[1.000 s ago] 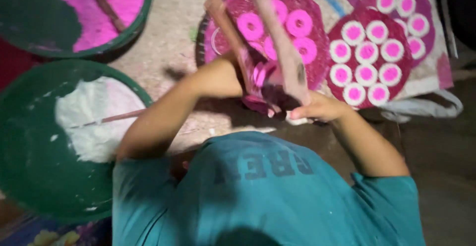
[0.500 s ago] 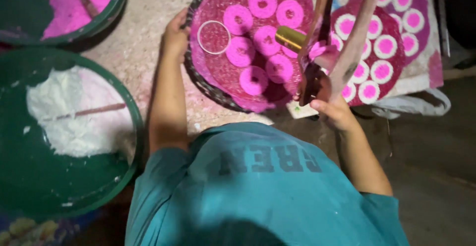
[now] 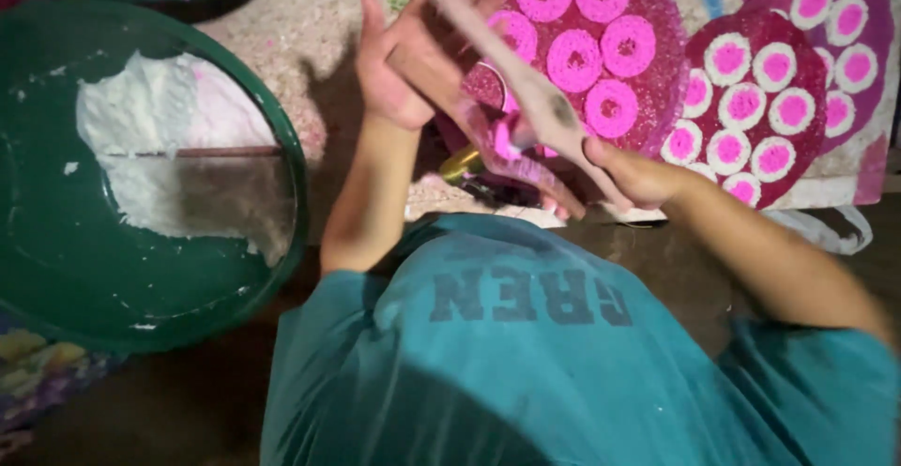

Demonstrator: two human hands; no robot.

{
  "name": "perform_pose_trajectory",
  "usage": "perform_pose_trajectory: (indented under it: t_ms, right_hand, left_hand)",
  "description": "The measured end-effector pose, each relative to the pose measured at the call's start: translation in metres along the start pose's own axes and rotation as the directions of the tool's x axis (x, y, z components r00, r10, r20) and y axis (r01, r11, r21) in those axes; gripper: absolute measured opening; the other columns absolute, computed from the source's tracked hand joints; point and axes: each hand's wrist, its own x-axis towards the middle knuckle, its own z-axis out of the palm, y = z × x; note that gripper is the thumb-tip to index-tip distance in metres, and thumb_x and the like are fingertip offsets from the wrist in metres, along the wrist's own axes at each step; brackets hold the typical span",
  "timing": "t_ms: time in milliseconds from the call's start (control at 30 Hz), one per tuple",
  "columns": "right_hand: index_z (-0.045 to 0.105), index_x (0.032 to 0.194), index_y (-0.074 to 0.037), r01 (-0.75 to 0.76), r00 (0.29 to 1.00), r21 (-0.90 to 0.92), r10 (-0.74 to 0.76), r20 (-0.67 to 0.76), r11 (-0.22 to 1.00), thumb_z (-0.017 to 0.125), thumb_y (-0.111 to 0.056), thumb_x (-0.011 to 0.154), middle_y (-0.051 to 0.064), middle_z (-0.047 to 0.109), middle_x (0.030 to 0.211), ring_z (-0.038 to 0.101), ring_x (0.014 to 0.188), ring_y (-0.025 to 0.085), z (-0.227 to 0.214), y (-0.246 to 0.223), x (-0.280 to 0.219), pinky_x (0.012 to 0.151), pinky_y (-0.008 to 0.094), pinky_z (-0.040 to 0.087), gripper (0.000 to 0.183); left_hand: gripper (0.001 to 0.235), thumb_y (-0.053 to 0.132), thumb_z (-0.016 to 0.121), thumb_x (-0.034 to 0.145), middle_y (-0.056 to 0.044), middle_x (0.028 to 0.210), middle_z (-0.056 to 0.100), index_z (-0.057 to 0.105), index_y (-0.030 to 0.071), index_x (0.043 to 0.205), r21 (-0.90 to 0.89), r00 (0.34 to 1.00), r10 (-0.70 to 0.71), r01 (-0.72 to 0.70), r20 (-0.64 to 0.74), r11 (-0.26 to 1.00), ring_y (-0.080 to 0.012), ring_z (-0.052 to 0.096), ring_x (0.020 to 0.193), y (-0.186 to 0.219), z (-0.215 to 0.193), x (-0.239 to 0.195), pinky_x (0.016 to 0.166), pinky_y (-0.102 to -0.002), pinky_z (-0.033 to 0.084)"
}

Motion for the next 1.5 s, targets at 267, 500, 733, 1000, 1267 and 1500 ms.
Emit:
perform_pose_trajectory:
  t_ms: [267,500,733,1000,1267,1500]
  right_hand:
    - [0.06,0.134,0.001,-0.317,0.944,-0.4,0.246,-0.219,0.86,0.02,-0.075,0.094,0.026,0.073,0.117,0.07,0.108,0.038,-0.008,-0.095,0.0,0.096,0.053,0.055,0.095]
    - [0.073,0.112,0.0,-0.407,0.894,-0.66,0.128,-0.429,0.632,0.019,-0.075,0.094,0.018,0.076,0.091,0.071,0.084,0.029,0.004,-0.104,0.042,0.08,0.044,0.057,0.094]
    - [0.075,0.094,0.0,-0.363,0.915,-0.617,0.144,-0.377,0.699,0.022,-0.076,0.093,0.013,0.074,0.077,0.071,0.072,0.025,0.019,-0.108,0.051,0.074,0.04,0.057,0.093]
    - [0.066,0.097,0.001,-0.484,0.818,-0.665,0.023,-0.575,0.569,0.03,-0.071,0.098,0.015,0.061,0.07,0.064,0.067,0.028,0.018,-0.115,0.039,0.068,0.045,0.051,0.081]
    - [0.062,0.106,0.001,-0.174,0.885,-0.757,-0.238,-0.401,0.629,0.035,-0.063,0.103,0.01,0.063,0.077,0.062,0.071,0.021,0.022,-0.098,0.068,0.066,0.038,0.052,0.07]
    - [0.067,0.1,0.001,-0.286,0.9,-0.704,-0.071,-0.431,0.65,0.032,-0.065,0.103,0.009,0.063,0.069,0.062,0.066,0.022,0.024,-0.09,0.07,0.065,0.04,0.051,0.074]
  left_hand:
    - [0.045,0.053,0.047,0.108,-0.002,0.101,0.057,0.058,0.011,0.11,-0.24,0.971,0.173,-0.21,-0.166,0.948,-0.0192,0.056,0.104,-0.024,-0.016,0.042,0.108,-0.039,0.045]
    - [0.033,0.046,0.05,0.106,0.002,0.093,0.056,0.056,0.015,0.104,-0.279,0.957,0.268,-0.289,-0.112,0.916,-0.015,0.057,0.094,-0.006,-0.066,0.036,0.103,-0.038,0.053]
    - [0.029,0.044,0.049,0.105,0.003,0.091,0.055,0.054,0.015,0.103,-0.348,0.954,0.288,-0.299,-0.086,0.888,-0.0138,0.057,0.091,-0.014,-0.078,0.026,0.101,-0.039,0.055]
    - [0.038,0.05,0.045,0.104,0.004,0.088,0.055,0.057,0.015,0.094,-0.273,0.947,0.293,-0.318,-0.131,0.908,-0.0146,0.057,0.088,-0.039,-0.113,0.047,0.097,-0.039,0.053]
    - [0.051,0.064,0.048,0.1,0.005,0.082,0.056,0.058,0.015,0.09,-0.044,0.919,0.373,-0.381,-0.125,0.924,-0.0143,0.058,0.081,-0.005,-0.118,0.044,0.088,-0.042,0.052]
    - [0.04,0.055,0.051,0.098,0.005,0.081,0.054,0.055,0.016,0.091,-0.178,0.94,0.291,-0.322,-0.179,0.93,-0.013,0.057,0.08,-0.006,-0.101,0.022,0.09,-0.037,0.053]
